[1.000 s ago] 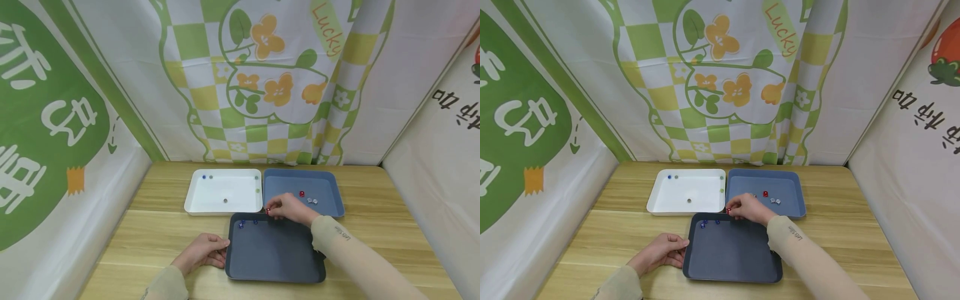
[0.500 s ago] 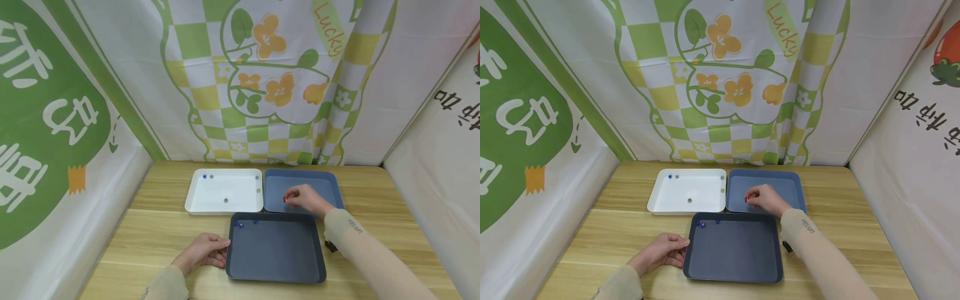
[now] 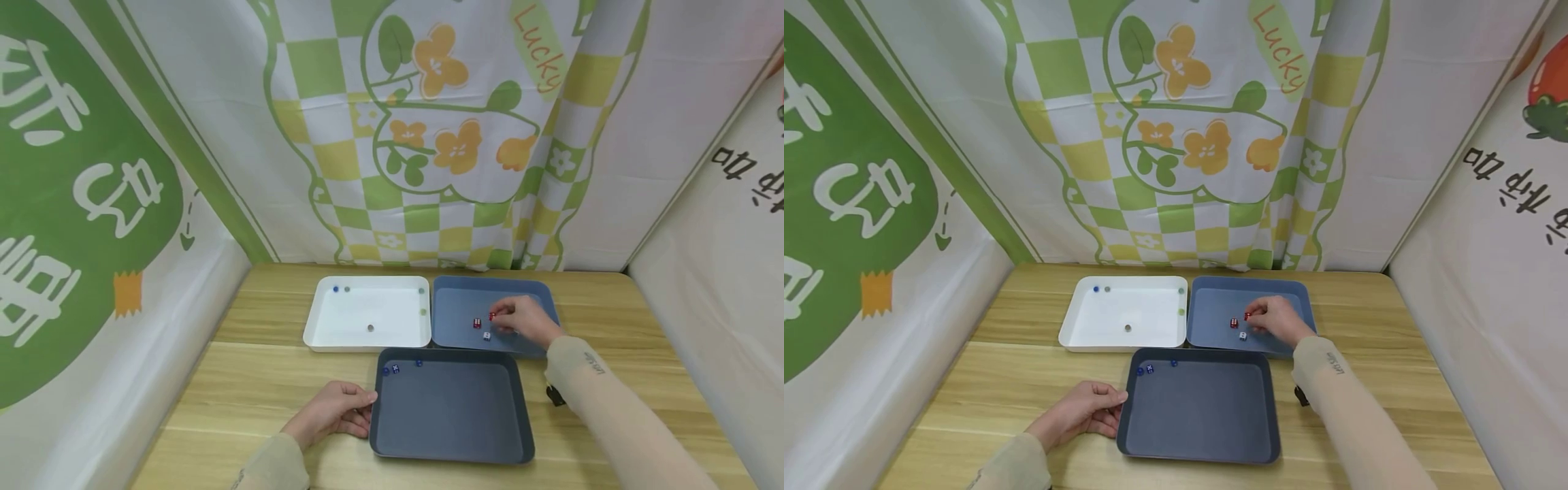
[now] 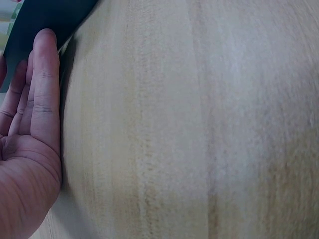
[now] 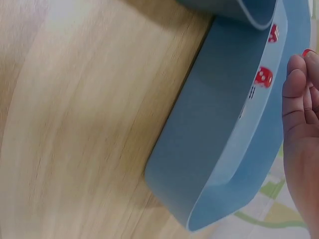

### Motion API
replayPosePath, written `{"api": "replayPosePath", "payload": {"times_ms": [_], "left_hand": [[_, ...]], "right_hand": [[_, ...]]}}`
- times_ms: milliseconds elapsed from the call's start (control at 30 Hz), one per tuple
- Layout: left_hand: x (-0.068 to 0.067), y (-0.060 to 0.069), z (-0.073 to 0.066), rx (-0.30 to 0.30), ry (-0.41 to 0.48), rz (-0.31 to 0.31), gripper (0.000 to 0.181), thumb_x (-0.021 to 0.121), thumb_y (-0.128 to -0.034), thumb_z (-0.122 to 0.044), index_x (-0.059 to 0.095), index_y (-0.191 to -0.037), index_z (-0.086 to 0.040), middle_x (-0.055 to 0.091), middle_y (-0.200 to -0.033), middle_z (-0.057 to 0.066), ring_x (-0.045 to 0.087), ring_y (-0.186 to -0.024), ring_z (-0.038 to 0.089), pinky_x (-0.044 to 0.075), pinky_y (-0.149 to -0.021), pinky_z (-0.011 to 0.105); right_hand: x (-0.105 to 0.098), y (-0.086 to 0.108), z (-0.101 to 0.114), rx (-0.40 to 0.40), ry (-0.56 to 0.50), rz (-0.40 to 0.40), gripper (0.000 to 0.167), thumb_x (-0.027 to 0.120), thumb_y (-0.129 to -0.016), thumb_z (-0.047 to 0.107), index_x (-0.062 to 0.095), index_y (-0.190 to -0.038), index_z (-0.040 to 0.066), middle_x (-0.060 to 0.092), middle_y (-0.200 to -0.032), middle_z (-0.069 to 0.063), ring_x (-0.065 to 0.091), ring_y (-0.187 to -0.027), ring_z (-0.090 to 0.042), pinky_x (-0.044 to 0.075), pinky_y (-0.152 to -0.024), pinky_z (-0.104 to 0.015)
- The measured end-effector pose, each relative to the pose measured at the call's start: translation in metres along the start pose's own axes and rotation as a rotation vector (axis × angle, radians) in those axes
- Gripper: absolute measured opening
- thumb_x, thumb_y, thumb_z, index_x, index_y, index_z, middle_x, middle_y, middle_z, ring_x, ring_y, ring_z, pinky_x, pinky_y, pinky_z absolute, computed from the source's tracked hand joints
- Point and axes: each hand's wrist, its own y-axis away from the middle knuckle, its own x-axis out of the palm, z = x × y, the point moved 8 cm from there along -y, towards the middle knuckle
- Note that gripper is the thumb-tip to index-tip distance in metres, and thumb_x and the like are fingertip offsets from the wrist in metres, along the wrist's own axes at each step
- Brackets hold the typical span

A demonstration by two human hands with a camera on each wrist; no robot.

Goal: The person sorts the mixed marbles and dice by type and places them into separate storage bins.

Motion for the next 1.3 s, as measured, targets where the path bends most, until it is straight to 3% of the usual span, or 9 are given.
{"api": "replayPosePath", "payload": {"times_ms": [567,833,1100,1300], "left_hand": [[0.0,0.001,0.0,-0.006,0.0,-0.002,0.03,0.071,-0.0981,-0.027,0.07,-0.098,0.004,0.073,-0.083,0.012,0.072,-0.068,0.018,0.066,-0.067,0.036],[0.0,0.0,0.001,-0.009,-0.005,-0.004,0.031,0.072,-0.0969,-0.029,0.07,-0.097,0.002,0.073,-0.082,0.012,0.072,-0.068,0.018,0.066,-0.067,0.036],[0.001,0.001,0.0,-0.009,-0.006,-0.008,0.031,0.072,-0.0973,-0.029,0.07,-0.097,0.002,0.073,-0.082,0.012,0.072,-0.068,0.018,0.066,-0.068,0.036],[0.0,0.001,0.0,-0.009,-0.007,-0.011,0.032,0.073,-0.0963,-0.03,0.071,-0.097,0.002,0.073,-0.083,0.012,0.072,-0.068,0.018,0.066,-0.068,0.037]], "right_hand": [[-0.025,-0.003,-0.026,0.023,0.011,-0.108,0.027,0.065,-0.097,0.002,0.066,-0.122,-0.01,0.074,-0.103,-0.021,0.071,-0.085,-0.026,0.063,-0.076,-0.037],[-0.026,-0.005,-0.028,0.062,0.045,-0.12,0.024,0.064,-0.098,0.002,0.068,-0.118,-0.01,0.073,-0.105,-0.022,0.07,-0.084,-0.023,0.062,-0.074,-0.037],[-0.026,-0.003,-0.029,0.059,0.087,-0.123,0.025,0.066,-0.095,0.0,0.068,-0.116,-0.012,0.074,-0.1,-0.021,0.071,-0.085,-0.026,0.061,-0.072,-0.037],[-0.026,-0.004,-0.031,0.059,0.136,-0.123,0.023,0.065,-0.095,0.002,0.07,-0.114,-0.01,0.074,-0.096,-0.018,0.069,-0.081,-0.021,0.059,-0.072,-0.038]]}}
